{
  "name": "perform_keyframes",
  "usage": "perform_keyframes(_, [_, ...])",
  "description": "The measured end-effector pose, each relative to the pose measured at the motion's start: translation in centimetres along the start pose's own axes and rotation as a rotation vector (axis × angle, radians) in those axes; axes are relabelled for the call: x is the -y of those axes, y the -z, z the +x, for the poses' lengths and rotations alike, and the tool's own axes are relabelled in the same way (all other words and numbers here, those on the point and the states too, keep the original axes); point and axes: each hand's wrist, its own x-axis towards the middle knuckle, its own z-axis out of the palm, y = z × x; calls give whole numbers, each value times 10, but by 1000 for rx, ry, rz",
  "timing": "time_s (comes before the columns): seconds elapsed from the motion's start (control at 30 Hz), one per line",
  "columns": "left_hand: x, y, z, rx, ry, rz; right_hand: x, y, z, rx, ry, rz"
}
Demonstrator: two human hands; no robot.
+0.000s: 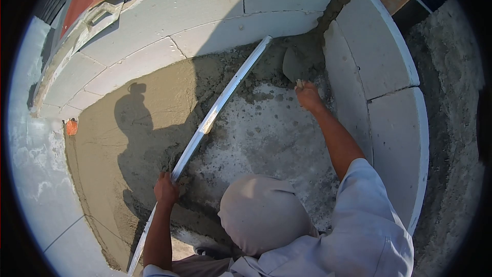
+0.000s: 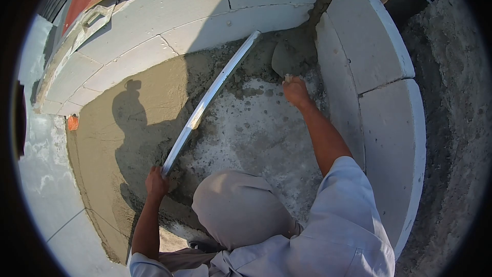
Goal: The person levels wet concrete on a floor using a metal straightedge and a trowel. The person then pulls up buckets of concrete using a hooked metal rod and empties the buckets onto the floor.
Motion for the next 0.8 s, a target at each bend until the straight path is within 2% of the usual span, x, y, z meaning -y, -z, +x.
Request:
perform_keyframes(0.17, [2,4,-7,-22,5,-20,50,1,-18,153,149,-261])
perform_keyframes(0.27, [8,7,-16,0,13,-2,67,30,-37,227,220,-213])
perform_keyframes(0.37, [16,6,-22,2,13,6,59,42,-47,33,86,-193])
perform_keyframes(0.47, [21,0,-27,10,23,8,23,49,-29,-5,40,-153])
perform_keyframes(0.57, [24,-7,-26,-5,-3,0,15,52,-40,-89,52,-135])
perform_keyframes(0.8, [-5,-7,-18,12,-70,-23,-19,47,-136,-112,18,-126])
